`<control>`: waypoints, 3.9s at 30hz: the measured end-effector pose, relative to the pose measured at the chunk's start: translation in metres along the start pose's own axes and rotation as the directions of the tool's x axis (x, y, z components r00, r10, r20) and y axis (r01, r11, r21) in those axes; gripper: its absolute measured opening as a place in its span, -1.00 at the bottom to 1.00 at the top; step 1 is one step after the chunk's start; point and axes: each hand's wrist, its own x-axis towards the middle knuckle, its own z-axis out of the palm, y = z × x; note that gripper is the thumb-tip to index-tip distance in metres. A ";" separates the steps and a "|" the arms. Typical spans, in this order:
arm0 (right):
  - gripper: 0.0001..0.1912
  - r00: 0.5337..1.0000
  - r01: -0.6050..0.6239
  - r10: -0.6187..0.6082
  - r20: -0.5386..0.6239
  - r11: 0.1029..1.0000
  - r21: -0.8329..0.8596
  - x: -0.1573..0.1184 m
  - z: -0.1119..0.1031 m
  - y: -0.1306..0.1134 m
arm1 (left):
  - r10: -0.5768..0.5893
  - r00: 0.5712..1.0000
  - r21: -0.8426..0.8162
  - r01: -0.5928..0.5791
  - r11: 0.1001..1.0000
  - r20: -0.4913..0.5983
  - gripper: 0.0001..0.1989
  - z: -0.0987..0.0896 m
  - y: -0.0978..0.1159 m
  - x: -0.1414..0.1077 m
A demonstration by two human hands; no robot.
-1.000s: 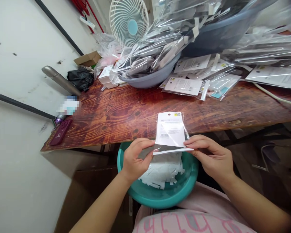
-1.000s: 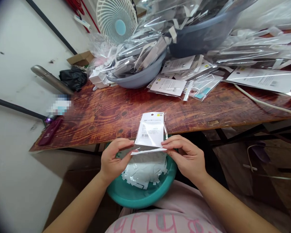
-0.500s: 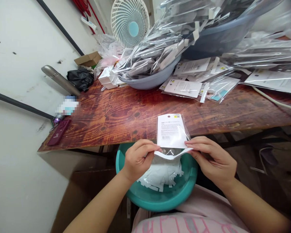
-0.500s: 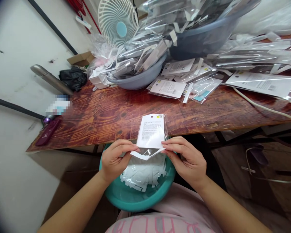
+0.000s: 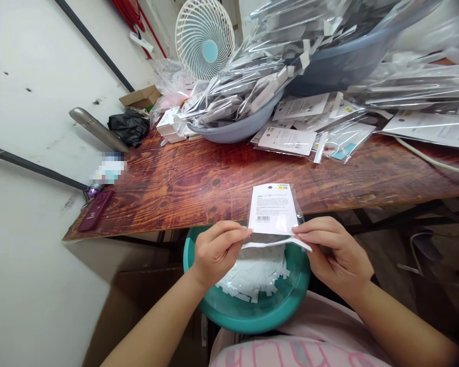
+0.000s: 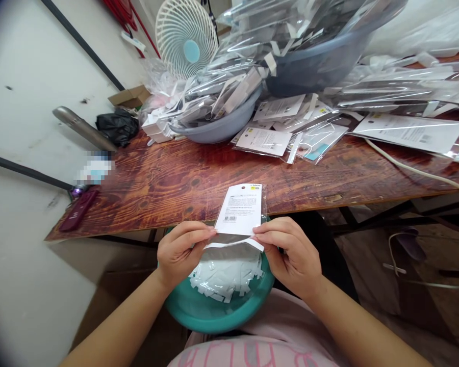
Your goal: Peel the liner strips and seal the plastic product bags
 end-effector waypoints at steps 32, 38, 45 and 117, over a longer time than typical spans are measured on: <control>-0.56 0.998 0.052 -0.051 0.040 0.998 -0.024 -0.001 -0.014 -0.002 | -0.101 0.988 -0.112 0.114 0.987 0.113 -0.80 0.004 0.012 0.013; -0.55 1.000 0.004 -0.003 0.028 1.000 -0.027 -0.004 -0.014 0.001 | -0.134 0.982 -0.115 0.149 0.982 0.131 -0.79 -0.001 0.012 0.009; -0.54 0.999 -0.029 0.029 0.021 0.999 0.032 -0.008 -0.012 0.001 | -0.253 0.960 -0.184 0.272 0.945 0.121 -0.84 0.002 0.013 -0.001; -0.79 0.962 -0.144 0.125 0.242 0.988 0.059 0.003 -0.022 0.016 | -0.687 0.441 -0.589 0.808 0.024 0.577 -0.70 0.009 0.018 0.003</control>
